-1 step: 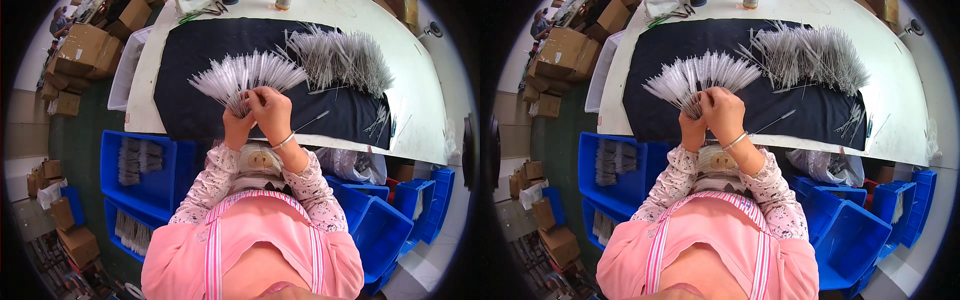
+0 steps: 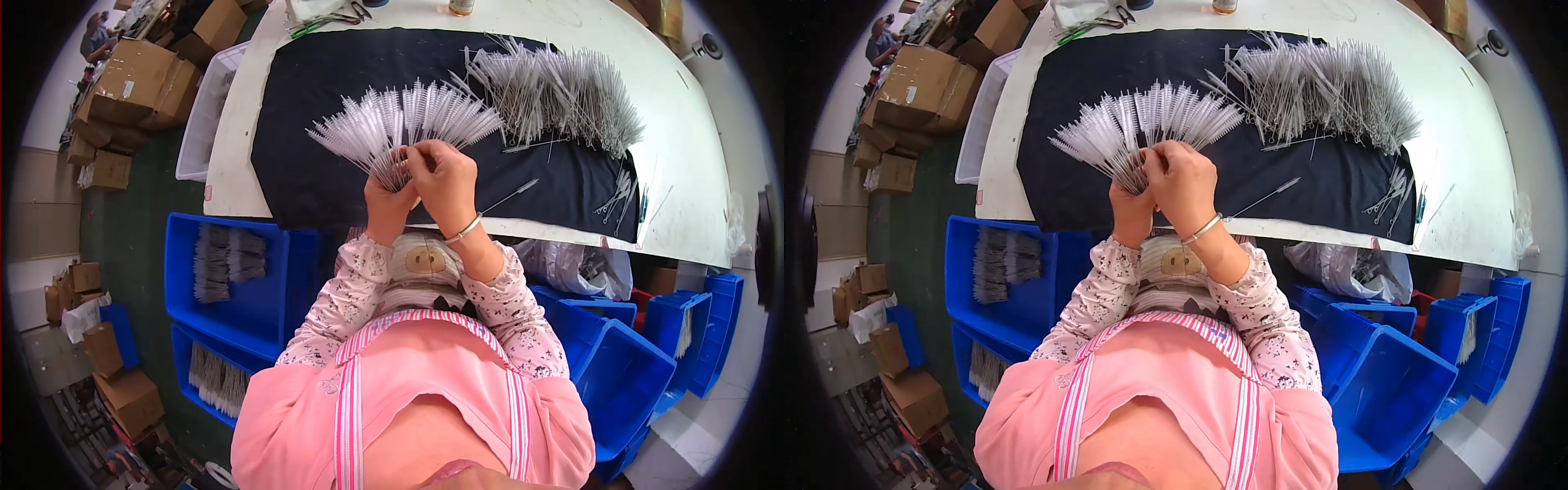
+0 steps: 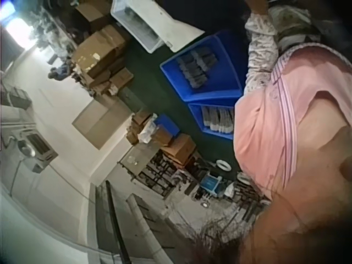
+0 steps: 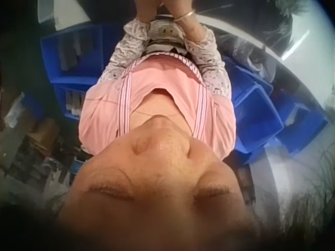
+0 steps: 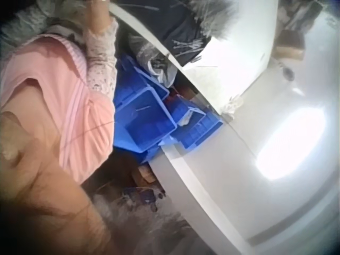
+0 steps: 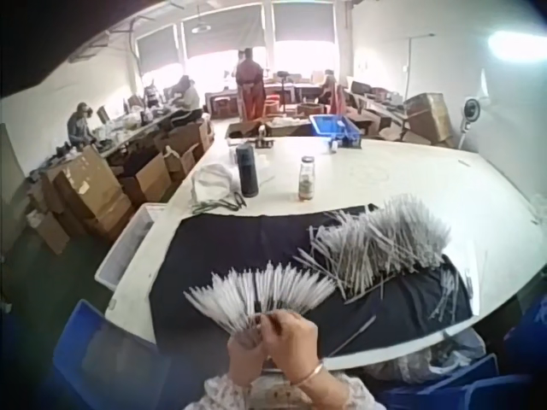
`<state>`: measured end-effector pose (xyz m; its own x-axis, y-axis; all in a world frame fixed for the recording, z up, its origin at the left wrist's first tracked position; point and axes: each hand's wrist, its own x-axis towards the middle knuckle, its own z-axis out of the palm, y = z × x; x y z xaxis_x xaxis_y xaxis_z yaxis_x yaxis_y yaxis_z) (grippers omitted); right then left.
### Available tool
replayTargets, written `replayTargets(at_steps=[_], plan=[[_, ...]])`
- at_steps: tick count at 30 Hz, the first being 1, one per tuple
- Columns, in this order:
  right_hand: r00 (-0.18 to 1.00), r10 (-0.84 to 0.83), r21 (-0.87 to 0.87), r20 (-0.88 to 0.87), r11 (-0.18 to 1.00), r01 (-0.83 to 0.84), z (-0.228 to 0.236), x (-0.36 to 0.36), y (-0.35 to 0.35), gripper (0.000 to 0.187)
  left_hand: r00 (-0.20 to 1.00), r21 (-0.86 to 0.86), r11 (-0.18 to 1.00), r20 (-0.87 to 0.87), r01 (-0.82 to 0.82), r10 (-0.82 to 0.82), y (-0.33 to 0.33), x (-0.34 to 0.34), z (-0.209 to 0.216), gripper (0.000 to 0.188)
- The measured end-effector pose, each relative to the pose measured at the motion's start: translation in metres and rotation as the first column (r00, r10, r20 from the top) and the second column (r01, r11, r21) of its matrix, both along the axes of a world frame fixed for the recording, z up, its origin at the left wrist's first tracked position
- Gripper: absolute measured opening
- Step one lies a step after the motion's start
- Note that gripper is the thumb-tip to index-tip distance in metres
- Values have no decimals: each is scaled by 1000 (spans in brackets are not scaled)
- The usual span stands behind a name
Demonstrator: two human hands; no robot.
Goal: The person gathers loose white wire brushes from a table and aligns them into neat bundles. They hold the bundles in their hands, occasionally adjusting the alignment, and place the finished bundles onto a black mat on the table. The process involves repetitive picking, aligning, and placing of the brushes.
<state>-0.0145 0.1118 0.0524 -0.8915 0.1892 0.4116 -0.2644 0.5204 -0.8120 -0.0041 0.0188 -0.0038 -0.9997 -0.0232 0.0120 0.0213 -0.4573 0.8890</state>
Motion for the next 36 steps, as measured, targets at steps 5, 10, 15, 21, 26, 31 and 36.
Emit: replayTargets(at_steps=[5, 10, 15, 21, 26, 31, 36], plan=[[998, -57, -201, -24, 978, 51, -8, 1, 8, 10, 996, 80, 993, 3, 85, -85, 16, 3, 11, 38], [928, -294, -366, -230, 909, 197, 1, 9, 32, 4, 989, -73, 989, 76, 129, -123, 40, 4, 21, 48], [741, -588, -844, -325, 533, 52, 21, 47, 101, 1, 914, 78, 932, 185, 354, -362, 58, 17, 24, 49], [652, -689, -936, 316, -340, 95, -41, 134, 239, 19, 890, 120, 918, 226, 379, -397, 59, 12, 17, 50], [518, -707, -867, 482, -469, 167, -174, 167, 373, 16, 881, 97, 907, 216, 410, -421, 65, 14, 28, 49], [133, -575, -579, 807, -725, 372, -241, 172, 343, 8, 895, 70, 916, 196, 394, -400, 61, 13, 30, 50], [196, -741, -650, 642, -390, 652, -216, 143, 229, 16, 919, 26, 940, 203, 339, -337, 57, 18, 31, 53]])
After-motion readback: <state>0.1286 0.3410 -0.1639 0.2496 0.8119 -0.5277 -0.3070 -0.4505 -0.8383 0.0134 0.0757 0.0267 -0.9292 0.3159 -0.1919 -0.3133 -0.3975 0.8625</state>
